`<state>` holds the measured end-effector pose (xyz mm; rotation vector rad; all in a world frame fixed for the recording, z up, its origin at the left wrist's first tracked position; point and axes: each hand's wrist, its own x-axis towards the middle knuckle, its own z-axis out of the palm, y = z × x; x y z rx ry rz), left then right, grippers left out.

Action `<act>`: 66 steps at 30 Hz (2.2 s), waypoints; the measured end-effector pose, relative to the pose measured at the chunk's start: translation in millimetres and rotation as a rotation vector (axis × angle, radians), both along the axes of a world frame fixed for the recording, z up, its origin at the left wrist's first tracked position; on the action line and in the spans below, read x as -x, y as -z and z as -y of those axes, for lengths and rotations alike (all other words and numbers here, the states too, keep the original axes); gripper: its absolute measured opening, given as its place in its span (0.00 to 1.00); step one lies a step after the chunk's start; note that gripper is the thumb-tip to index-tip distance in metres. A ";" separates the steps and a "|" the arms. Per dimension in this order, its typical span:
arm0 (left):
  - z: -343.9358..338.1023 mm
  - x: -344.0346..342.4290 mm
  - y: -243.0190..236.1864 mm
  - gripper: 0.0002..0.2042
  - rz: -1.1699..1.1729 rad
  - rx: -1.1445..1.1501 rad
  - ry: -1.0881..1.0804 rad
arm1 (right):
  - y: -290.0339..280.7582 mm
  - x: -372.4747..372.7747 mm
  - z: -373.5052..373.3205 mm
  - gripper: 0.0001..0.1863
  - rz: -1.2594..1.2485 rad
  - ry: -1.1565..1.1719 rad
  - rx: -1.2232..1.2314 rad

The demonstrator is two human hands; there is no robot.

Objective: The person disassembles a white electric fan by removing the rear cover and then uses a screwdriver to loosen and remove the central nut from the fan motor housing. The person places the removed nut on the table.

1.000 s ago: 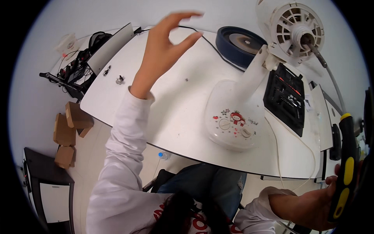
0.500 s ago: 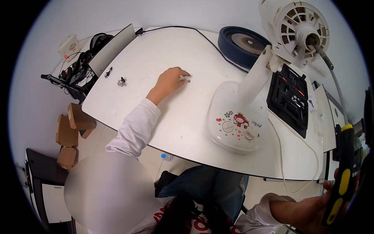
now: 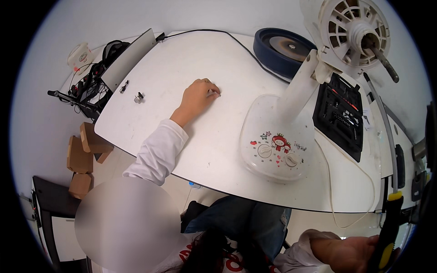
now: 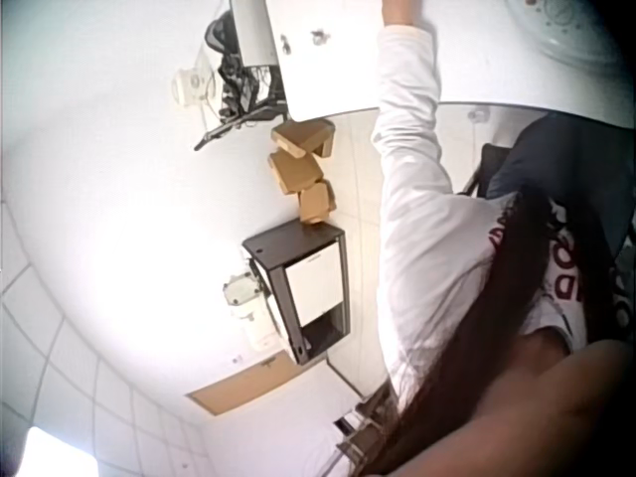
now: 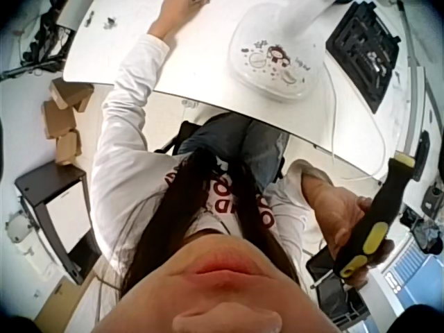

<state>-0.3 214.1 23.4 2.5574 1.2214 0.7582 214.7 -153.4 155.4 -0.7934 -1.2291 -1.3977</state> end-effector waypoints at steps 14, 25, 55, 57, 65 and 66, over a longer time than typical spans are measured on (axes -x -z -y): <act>33.3 -8.7 -34.1 0.05 0.755 0.332 0.244 | 50.1 -2.6 9.8 0.29 -0.622 -0.152 0.165; 72.7 -14.4 -51.0 0.09 0.991 0.706 0.724 | 61.7 12.9 -30.3 0.31 -0.663 -0.772 0.531; 63.9 -12.9 -37.9 0.08 1.030 0.825 0.818 | 43.4 26.3 -36.3 0.36 -1.117 -0.749 0.574; 66.6 -9.4 -41.8 0.10 1.081 0.850 0.815 | 38.3 28.5 -40.2 0.36 -1.161 -0.782 0.546; 90.3 -18.4 -84.4 0.28 1.099 0.754 0.790 | 35.7 32.0 -15.2 0.27 -0.720 -0.840 0.431; 94.2 -19.4 -99.0 0.31 1.052 0.702 0.811 | 32.8 30.6 -12.8 0.28 -0.605 -0.740 0.393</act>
